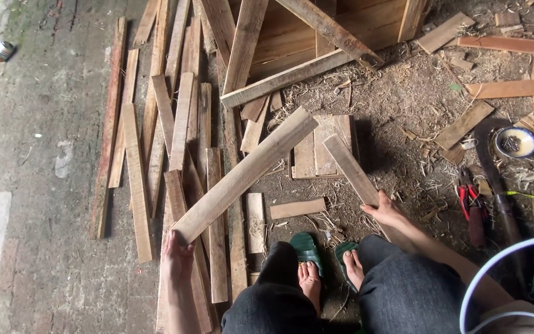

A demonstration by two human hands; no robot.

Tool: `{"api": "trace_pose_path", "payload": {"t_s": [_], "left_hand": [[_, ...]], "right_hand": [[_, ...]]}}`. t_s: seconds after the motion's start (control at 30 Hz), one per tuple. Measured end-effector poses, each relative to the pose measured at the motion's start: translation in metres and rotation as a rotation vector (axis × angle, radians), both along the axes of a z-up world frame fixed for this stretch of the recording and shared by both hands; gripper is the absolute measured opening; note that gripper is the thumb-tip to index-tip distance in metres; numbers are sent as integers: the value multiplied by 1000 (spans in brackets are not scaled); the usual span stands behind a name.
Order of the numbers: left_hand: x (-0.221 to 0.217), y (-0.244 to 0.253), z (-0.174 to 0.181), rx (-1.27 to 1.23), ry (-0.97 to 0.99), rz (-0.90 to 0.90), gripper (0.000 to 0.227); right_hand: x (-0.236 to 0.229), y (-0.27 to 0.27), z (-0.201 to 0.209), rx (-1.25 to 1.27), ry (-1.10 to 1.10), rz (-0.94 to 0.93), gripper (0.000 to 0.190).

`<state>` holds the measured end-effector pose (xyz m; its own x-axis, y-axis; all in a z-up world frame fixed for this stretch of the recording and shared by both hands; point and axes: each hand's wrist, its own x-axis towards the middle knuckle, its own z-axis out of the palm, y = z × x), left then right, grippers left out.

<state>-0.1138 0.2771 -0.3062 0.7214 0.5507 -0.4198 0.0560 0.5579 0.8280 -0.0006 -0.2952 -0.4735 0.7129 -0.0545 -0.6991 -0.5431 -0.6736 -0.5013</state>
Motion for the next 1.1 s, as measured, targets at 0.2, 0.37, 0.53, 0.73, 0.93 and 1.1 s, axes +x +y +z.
{"api": "trace_pose_path", "payload": {"t_s": [0.2,0.37,0.53,0.73,0.93,1.1], "left_hand": [[28,-6,-24,-74,12,-60,7],[52,-11,-40,-24,50,-113,16],[80,-46,-23,-10,102,-174,30],[105,-35,-102,-100,153,-165,30],[110,-21,-170,-149,191,-207,31],[103,-17,-180,-167,221,-220,33]], "right_hand": [[12,1,-18,-30,109,65,81],[13,0,-30,-90,95,77,86],[12,-8,-44,-154,46,94,99],[14,-2,-48,-142,46,80,90],[13,1,-41,-162,67,102,89],[35,0,-50,-131,-100,93,95]]}}
